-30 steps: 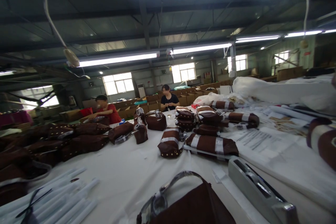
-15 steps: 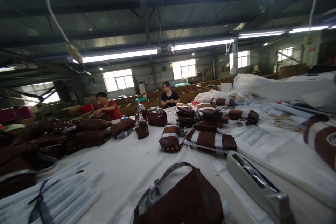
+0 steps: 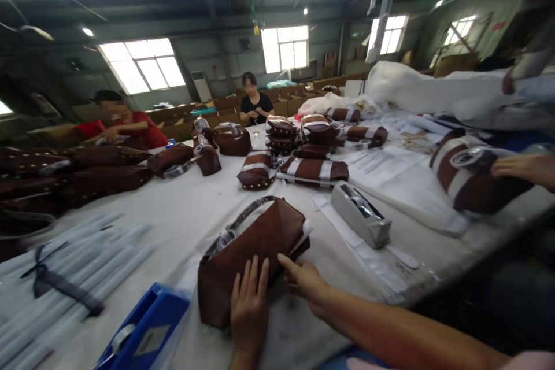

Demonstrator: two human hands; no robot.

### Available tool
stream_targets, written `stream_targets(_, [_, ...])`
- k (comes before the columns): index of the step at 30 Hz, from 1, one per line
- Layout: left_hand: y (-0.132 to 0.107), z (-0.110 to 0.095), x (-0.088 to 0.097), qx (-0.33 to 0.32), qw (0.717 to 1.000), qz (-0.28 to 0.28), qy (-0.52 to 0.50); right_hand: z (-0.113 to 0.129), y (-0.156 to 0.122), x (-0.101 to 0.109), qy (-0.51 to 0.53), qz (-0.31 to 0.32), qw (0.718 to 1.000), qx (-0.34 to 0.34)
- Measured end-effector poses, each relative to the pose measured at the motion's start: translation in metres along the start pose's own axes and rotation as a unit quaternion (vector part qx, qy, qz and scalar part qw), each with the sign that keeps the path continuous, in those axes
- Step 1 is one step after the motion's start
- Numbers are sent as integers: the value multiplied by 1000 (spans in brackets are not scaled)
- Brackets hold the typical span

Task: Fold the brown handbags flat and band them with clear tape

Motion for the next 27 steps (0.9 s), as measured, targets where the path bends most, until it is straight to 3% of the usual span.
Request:
stream_targets(3, [10, 6, 14, -20, 1000, 2, 12, 13, -4, 13, -55, 62, 996, -31])
stream_targets(6, [17, 16, 27, -16, 1000, 3, -16, 41, -21, 66, -210, 78, 974, 36])
stream_targets(7, [19, 19, 31, -13, 1000, 2, -26, 58, -30, 89, -352, 45, 927, 119])
stream_targets(8, [21, 21, 35, -9, 999, 0, -36, 71, -41, 110, -489, -7, 852, 188])
stream_targets(10, [24, 24, 39, 0, 999, -4, -50, 80, -57, 150, -670, -101, 696, 237])
stream_targets(11, [25, 25, 40, 6, 998, -4, -56, 78, -61, 166, -726, -132, 632, 236])
stream_targets(12, [26, 26, 41, 11, 998, -3, -61, 73, -62, 179, -766, -149, 583, 226])
stream_targets(14, [27, 27, 40, 19, 997, 2, -70, 63, -59, 194, -814, -156, 520, 207])
stream_targets(16, [27, 27, 40, 22, 997, 6, -76, 57, -54, 196, -832, -154, 495, 197])
stream_targets(18, [28, 28, 41, 23, 997, 8, -79, 58, -50, 193, -835, -154, 491, 196])
stream_targets(27, [30, 32, 49, 49, 996, -2, -79, 75, -36, 194, -814, -148, 528, 193])
Point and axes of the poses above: each hand's wrist, its own y-axis towards the middle knuckle, its own x-axis out of the back of the hand, z = x × y, the point moved 6 cm from there along y, towards the middle knuckle, and after that the axes turned 15 degrees about z, right-handed, at the moved point
